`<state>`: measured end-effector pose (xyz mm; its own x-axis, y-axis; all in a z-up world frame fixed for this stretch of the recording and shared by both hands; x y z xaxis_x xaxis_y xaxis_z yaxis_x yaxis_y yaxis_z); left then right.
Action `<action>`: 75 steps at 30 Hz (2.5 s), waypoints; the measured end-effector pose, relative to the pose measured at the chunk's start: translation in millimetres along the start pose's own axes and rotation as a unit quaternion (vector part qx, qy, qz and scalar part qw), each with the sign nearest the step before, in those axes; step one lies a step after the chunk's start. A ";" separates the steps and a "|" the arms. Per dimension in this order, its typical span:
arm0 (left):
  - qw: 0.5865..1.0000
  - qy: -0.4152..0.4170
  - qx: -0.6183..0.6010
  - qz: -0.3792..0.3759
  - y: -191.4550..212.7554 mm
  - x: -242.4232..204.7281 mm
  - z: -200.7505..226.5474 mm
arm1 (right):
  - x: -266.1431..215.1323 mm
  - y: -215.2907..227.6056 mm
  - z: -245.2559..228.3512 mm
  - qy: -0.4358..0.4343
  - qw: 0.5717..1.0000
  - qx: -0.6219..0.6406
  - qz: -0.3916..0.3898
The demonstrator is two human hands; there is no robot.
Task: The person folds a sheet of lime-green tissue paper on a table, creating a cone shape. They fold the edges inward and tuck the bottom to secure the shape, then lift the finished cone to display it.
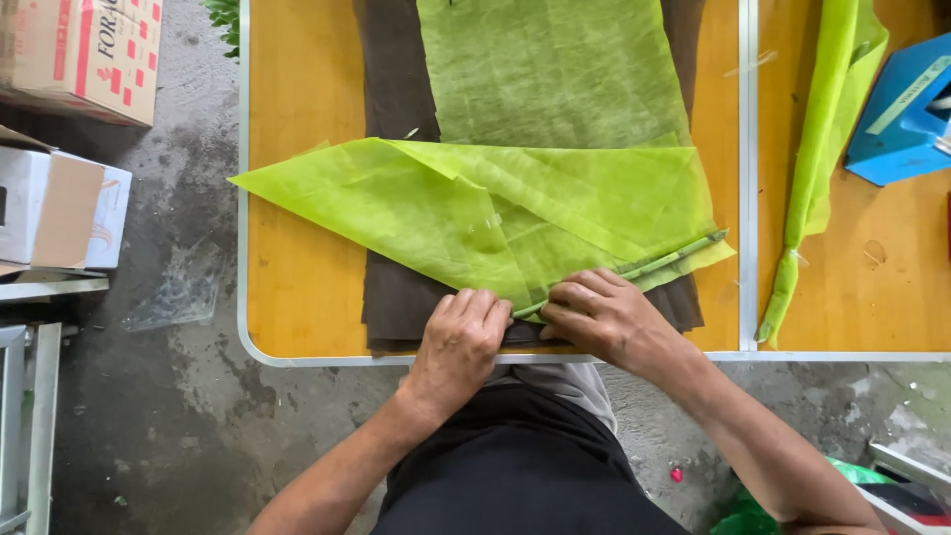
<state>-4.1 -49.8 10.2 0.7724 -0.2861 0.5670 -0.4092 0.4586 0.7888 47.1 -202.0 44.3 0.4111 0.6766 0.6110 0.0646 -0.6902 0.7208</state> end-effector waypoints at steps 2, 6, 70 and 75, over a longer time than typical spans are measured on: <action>1.000 0.000 -0.006 -0.002 0.4 1.9 0.1 | 1.6 4.6 0.0 0.003 1.000 0.021 -0.003; 1.000 0.009 -0.017 0.000 0.8 0.2 -0.7 | 5.4 5.3 0.9 0.006 0.999 0.026 -0.033; 0.999 0.031 0.000 0.011 -17.6 15.6 -0.7 | -14.9 -5.9 36.3 0.025 0.997 -0.068 -0.029; 0.999 0.027 0.026 0.011 -17.9 16.2 1.2 | -6.4 -0.6 32.7 0.016 0.996 -0.073 -0.043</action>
<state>15.1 -63.6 5.6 0.7873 -0.2290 0.5725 -0.4509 0.4195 0.7879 74.1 -214.3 29.2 0.3796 0.7418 0.5529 -0.0362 -0.5853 0.8100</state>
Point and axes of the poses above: each hand's wrist, its own x-axis towards the middle knuckle, its own y-axis out of the back of the hand, z = x × y, the point moved 6 cm from there along x, towards the middle knuckle, and after that the axes turned 9 degrees about z, right-handed, at the moved point
